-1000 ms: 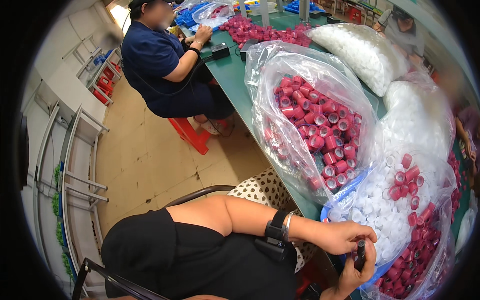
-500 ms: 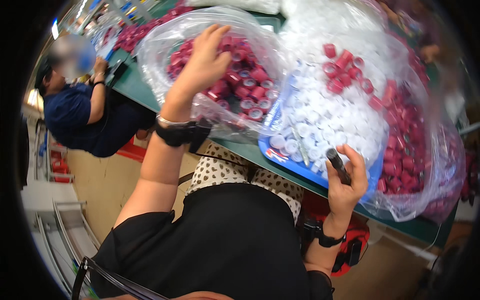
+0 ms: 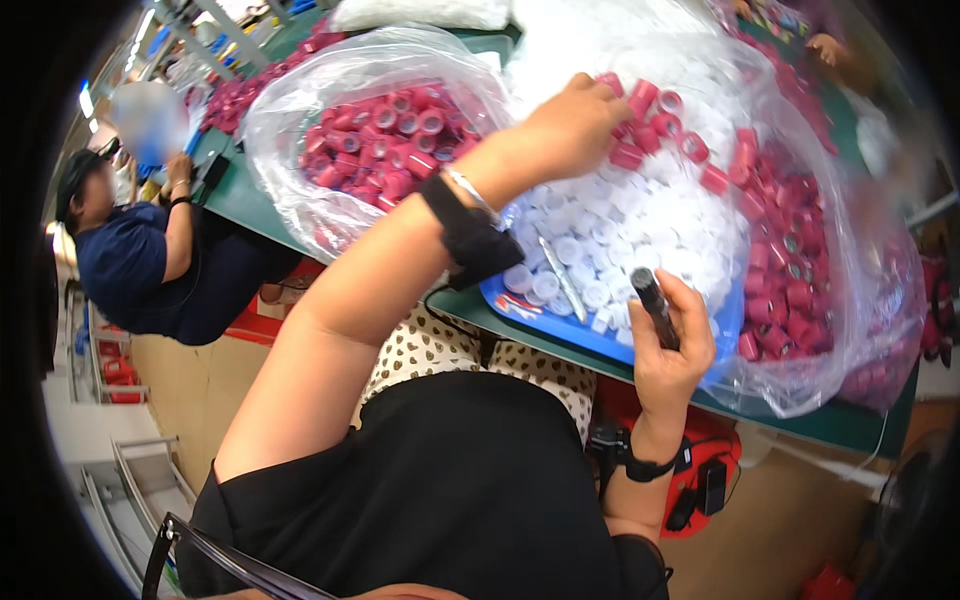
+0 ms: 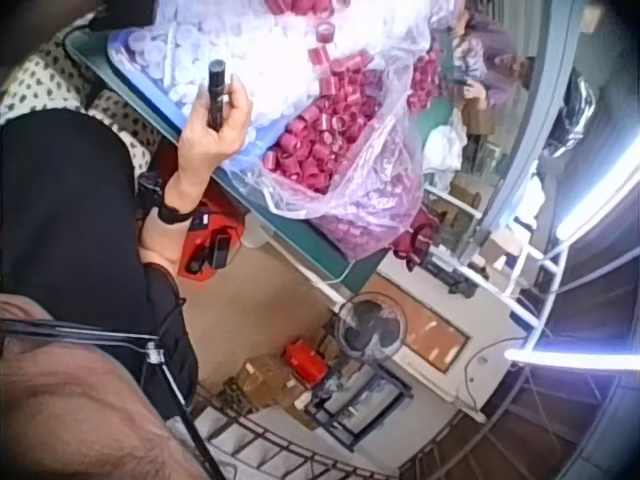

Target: Inserting white plastic components into pink caps and inspecting them using a marking tool on a production line.

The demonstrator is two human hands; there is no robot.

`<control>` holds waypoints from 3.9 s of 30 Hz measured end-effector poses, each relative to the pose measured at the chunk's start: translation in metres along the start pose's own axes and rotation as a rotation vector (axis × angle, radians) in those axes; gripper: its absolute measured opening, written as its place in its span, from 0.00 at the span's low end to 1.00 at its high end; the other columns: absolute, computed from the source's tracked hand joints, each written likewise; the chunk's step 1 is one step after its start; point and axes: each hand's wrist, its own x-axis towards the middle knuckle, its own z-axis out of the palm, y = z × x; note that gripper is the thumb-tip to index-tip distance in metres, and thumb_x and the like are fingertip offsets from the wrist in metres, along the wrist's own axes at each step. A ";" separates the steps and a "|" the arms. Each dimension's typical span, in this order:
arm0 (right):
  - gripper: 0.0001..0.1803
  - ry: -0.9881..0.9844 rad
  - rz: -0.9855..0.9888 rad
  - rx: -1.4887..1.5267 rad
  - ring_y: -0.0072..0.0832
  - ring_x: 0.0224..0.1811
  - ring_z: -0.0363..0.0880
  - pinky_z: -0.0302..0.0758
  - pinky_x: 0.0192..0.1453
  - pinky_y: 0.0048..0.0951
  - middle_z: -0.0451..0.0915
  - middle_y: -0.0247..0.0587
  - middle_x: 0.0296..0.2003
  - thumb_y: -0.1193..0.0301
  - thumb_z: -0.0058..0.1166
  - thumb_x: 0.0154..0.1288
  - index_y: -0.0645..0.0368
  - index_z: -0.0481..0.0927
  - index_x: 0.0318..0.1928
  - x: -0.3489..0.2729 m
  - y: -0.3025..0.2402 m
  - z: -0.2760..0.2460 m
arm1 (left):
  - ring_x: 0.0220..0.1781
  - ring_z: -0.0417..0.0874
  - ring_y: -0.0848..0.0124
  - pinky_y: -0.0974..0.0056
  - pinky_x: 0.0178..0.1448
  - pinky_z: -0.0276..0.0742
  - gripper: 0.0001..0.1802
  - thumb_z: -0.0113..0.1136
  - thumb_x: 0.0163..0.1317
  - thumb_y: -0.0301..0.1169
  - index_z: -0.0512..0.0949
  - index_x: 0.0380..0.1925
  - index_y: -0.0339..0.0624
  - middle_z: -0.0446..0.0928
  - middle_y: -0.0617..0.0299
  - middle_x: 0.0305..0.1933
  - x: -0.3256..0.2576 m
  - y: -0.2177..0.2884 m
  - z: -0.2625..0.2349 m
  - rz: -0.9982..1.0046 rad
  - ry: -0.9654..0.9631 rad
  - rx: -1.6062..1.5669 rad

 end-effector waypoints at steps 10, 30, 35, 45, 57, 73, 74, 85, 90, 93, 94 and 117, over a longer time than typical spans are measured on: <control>0.13 -0.007 0.020 -0.031 0.15 0.30 0.71 0.68 0.34 0.16 0.76 0.29 0.33 0.80 0.61 0.62 0.64 0.78 0.48 -0.001 0.003 -0.006 | 0.44 0.79 0.54 0.57 0.51 0.76 0.18 0.62 0.53 0.28 0.78 0.46 0.37 0.76 0.47 0.46 -0.007 0.009 -0.025 -0.309 0.115 -0.382; 0.14 -0.132 -0.290 -0.383 0.38 0.30 0.79 0.74 0.33 0.32 0.80 0.46 0.33 0.78 0.62 0.59 0.64 0.80 0.47 0.009 -0.043 0.003 | 0.47 0.79 0.71 0.65 0.53 0.76 0.19 0.56 0.69 0.40 0.74 0.55 0.43 0.79 0.60 0.48 -0.113 0.067 -0.044 -0.924 -0.060 -2.344; 0.13 -0.122 -0.296 -0.414 0.33 0.24 0.79 0.73 0.26 0.30 0.81 0.44 0.29 0.77 0.62 0.61 0.63 0.80 0.47 0.005 -0.045 0.005 | 0.43 0.76 0.72 0.67 0.49 0.75 0.24 0.56 0.69 0.39 0.70 0.59 0.35 0.78 0.58 0.46 -0.112 0.069 -0.033 -0.917 -0.094 -2.521; 0.13 -0.092 -0.318 -0.473 0.32 0.18 0.75 0.69 0.21 0.30 0.78 0.40 0.25 0.77 0.63 0.59 0.59 0.82 0.46 0.008 -0.051 0.008 | 0.45 0.77 0.69 0.65 0.49 0.76 0.21 0.58 0.69 0.37 0.72 0.54 0.33 0.77 0.57 0.44 -0.114 0.075 -0.024 -0.993 -0.013 -2.576; 0.10 -0.123 -0.235 -0.532 0.35 0.17 0.75 0.69 0.20 0.32 0.77 0.40 0.23 0.75 0.61 0.60 0.59 0.82 0.44 0.011 -0.059 0.021 | 0.51 0.77 0.67 0.62 0.55 0.73 0.15 0.55 0.68 0.34 0.73 0.49 0.35 0.76 0.57 0.44 -0.111 0.081 -0.022 -0.986 0.103 -2.431; 0.10 -0.149 -0.378 -0.540 0.40 0.26 0.78 0.73 0.30 0.35 0.81 0.48 0.29 0.82 0.58 0.61 0.67 0.82 0.44 0.007 -0.045 0.022 | 0.37 0.68 0.80 0.72 0.45 0.66 0.11 0.46 0.73 0.34 0.73 0.36 0.39 0.70 0.68 0.32 -0.099 0.117 -0.003 -0.745 0.384 -1.674; 0.09 -0.185 -0.365 -0.577 0.39 0.27 0.79 0.74 0.32 0.34 0.81 0.48 0.30 0.82 0.58 0.62 0.68 0.81 0.44 0.007 -0.045 0.020 | 0.37 0.68 0.80 0.73 0.45 0.66 0.11 0.46 0.73 0.34 0.73 0.36 0.39 0.69 0.68 0.32 -0.099 0.117 -0.005 -0.738 0.389 -1.658; 0.10 -0.095 -0.145 -0.210 0.27 0.23 0.76 0.68 0.26 0.27 0.80 0.47 0.27 0.81 0.57 0.63 0.71 0.80 0.45 0.001 -0.013 0.019 | 0.31 0.62 0.81 0.71 0.35 0.63 0.08 0.47 0.72 0.33 0.70 0.40 0.39 0.64 0.70 0.28 -0.102 0.119 -0.013 -0.557 0.360 -1.480; 0.10 -0.171 -0.494 -0.552 0.37 0.24 0.77 0.72 0.27 0.34 0.81 0.49 0.29 0.82 0.57 0.63 0.71 0.80 0.45 0.003 -0.033 0.022 | 0.30 0.62 0.81 0.71 0.34 0.63 0.08 0.48 0.72 0.33 0.71 0.40 0.39 0.64 0.71 0.27 -0.104 0.119 -0.010 -0.582 0.355 -1.345; 0.10 -0.172 -0.420 -0.520 0.40 0.28 0.79 0.74 0.31 0.36 0.82 0.50 0.32 0.81 0.57 0.63 0.70 0.81 0.46 0.000 -0.032 0.027 | 0.31 0.64 0.81 0.71 0.36 0.64 0.08 0.48 0.72 0.34 0.71 0.39 0.41 0.65 0.70 0.27 -0.104 0.118 -0.008 -0.602 0.365 -1.399; 0.10 -0.161 -0.358 -0.513 0.40 0.33 0.82 0.76 0.37 0.35 0.83 0.49 0.35 0.80 0.56 0.65 0.70 0.81 0.47 -0.003 -0.034 0.028 | 0.31 0.65 0.81 0.71 0.37 0.65 0.09 0.48 0.72 0.35 0.72 0.39 0.42 0.66 0.70 0.28 -0.102 0.118 -0.009 -0.682 0.381 -1.543; 0.11 -0.072 -0.291 -0.485 0.30 0.20 0.76 0.70 0.23 0.28 0.80 0.42 0.25 0.78 0.64 0.58 0.63 0.82 0.43 0.005 -0.055 0.019 | 0.47 0.81 0.60 0.53 0.55 0.76 0.19 0.43 0.73 0.44 0.74 0.46 0.39 0.79 0.56 0.40 -0.120 0.064 -0.019 -1.114 0.174 -2.737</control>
